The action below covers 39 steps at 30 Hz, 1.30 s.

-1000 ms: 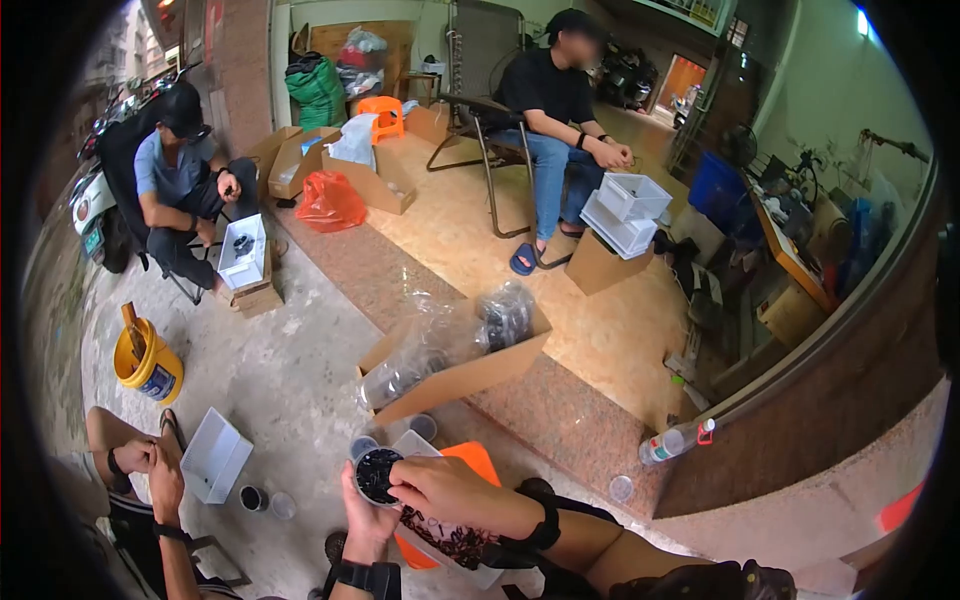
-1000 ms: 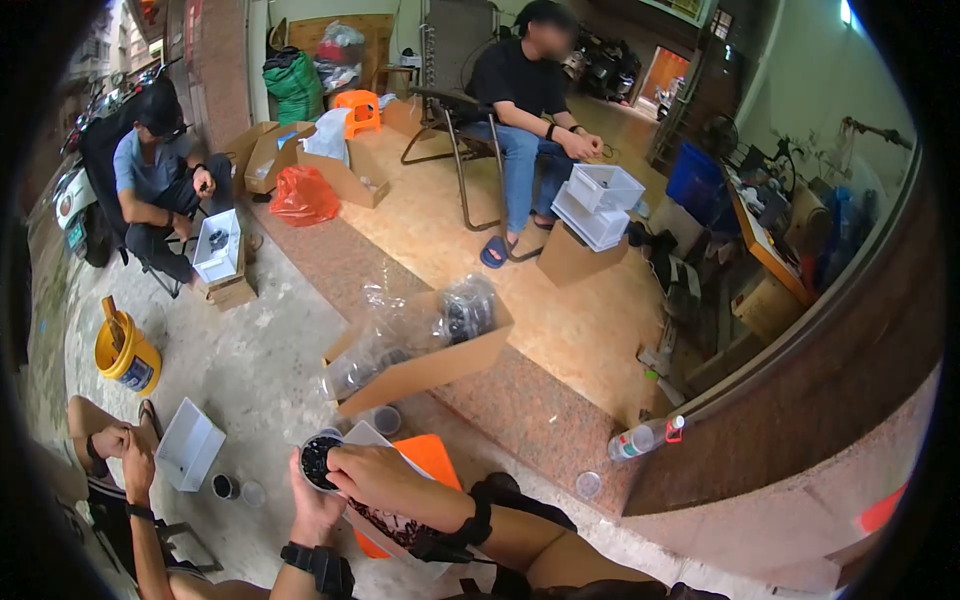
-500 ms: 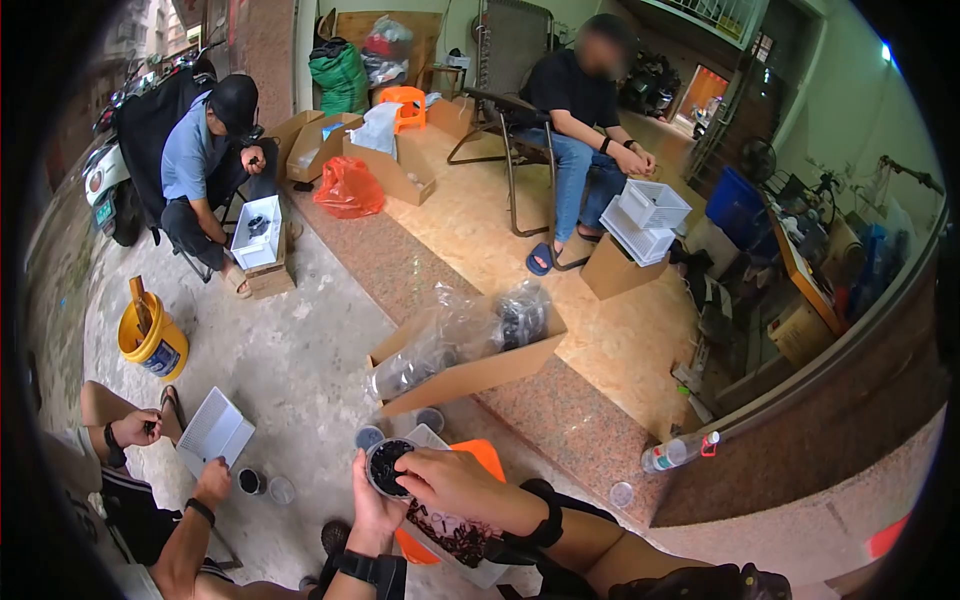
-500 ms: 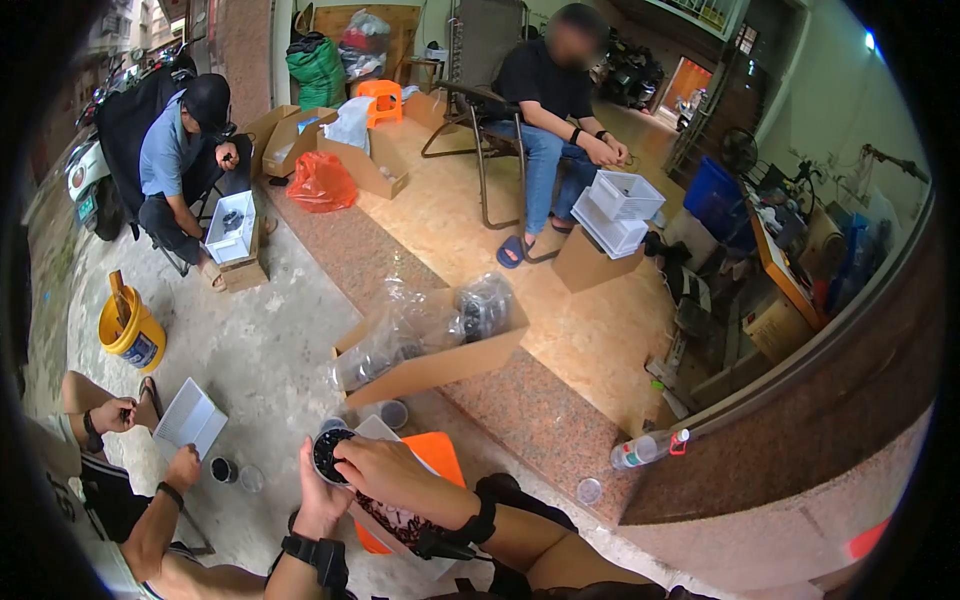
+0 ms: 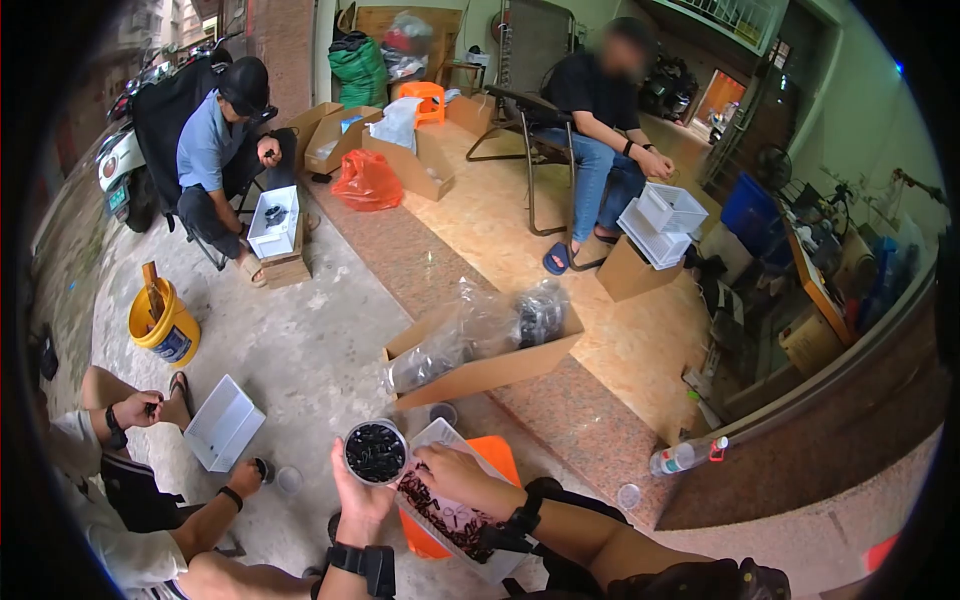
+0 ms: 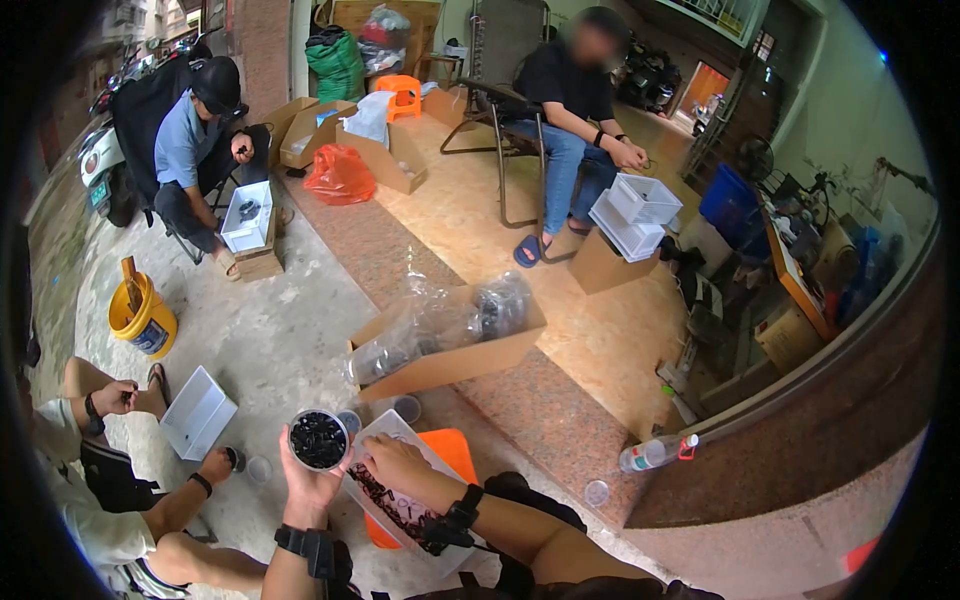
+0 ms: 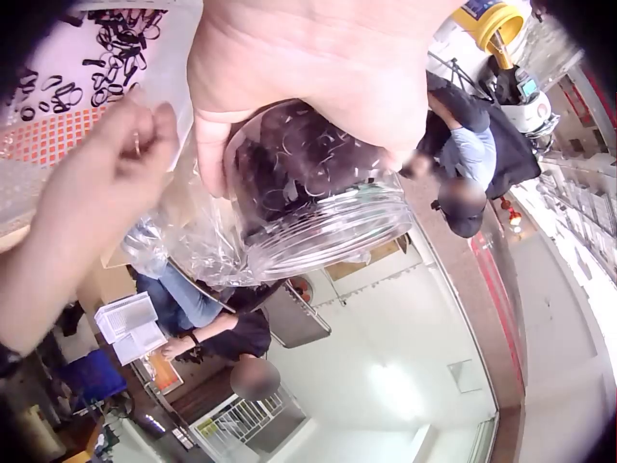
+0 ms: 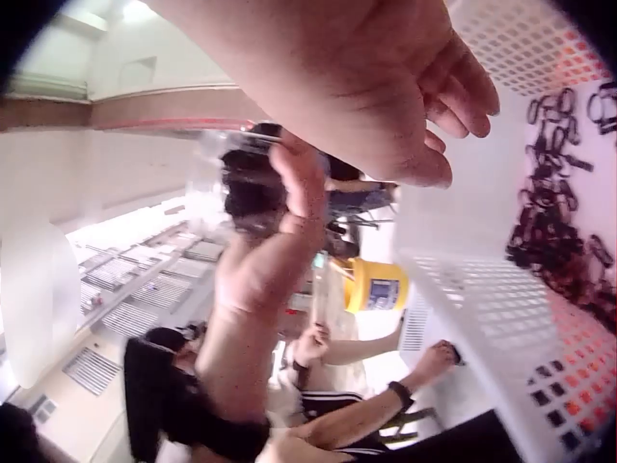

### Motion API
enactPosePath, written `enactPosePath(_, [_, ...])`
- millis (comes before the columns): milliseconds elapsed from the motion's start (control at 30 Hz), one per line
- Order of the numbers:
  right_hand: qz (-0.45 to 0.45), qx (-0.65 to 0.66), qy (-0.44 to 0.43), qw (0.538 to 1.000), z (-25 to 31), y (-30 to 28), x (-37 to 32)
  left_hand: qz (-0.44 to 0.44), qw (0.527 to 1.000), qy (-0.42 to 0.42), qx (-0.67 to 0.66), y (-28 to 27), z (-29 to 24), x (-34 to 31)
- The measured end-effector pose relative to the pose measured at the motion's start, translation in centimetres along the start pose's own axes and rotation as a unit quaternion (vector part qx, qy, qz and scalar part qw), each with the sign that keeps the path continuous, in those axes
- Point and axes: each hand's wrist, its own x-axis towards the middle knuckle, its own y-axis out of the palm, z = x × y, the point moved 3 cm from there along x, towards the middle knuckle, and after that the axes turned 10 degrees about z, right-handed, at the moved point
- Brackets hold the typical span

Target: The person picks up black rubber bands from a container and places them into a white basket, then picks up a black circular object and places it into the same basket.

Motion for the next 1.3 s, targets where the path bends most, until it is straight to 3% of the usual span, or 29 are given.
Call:
enactPosePath(67, [0.108, -0.077, 0.035, 0.991, -0.8, 2.1, 0.0, 0.000, 1.000, -0.002, -0.005, -0.1, 0.1, -0.1])
enactPosePath(167, [0.081, -0.027, 0.045, 0.995, -2.3, 5.6, -0.7, 0.017, 1.000, -0.008, -0.010, -0.4, 0.0, 0.0])
enactPosePath(267, [0.126, -0.054, 0.065, 0.988, -4.4, 8.7, -1.0, 0.004, 1.000, -0.005, -0.010, -0.4, -0.1, -0.3])
enactPosePath(367, [0.201, -0.143, 0.065, 0.967, -3.3, 8.1, -1.2, -0.002, 1.000, -0.003, -0.005, -0.7, 0.0, -0.4])
enactPosePath(467, [0.177, -0.145, 0.013, 0.973, -3.7, 8.9, -1.5, -0.006, 1.000, -0.002, -0.001, 0.2, 0.0, -0.9])
enactPosePath(667, [0.160, -0.180, -0.007, 0.971, -5.0, 10.6, -2.3, -0.005, 1.000, -0.003, -0.010, -0.3, 0.1, -1.2])
enactPosePath(867, [0.101, -0.173, -0.053, 0.978, -2.3, 6.5, -2.3, -0.011, 1.000, -0.004, -0.013, -0.5, 0.1, -1.2])
enactPosePath(1167, [0.159, -0.072, -0.010, 0.985, 0.5, 1.2, -1.9, -0.032, 0.999, -0.003, -0.006, -0.6, 0.4, -0.6])
enactPosePath(1300, [0.079, -0.047, -0.055, 0.994, 0.8, -1.6, -1.7, -0.008, 1.000, -0.004, 0.000, -0.4, 0.5, -0.3])
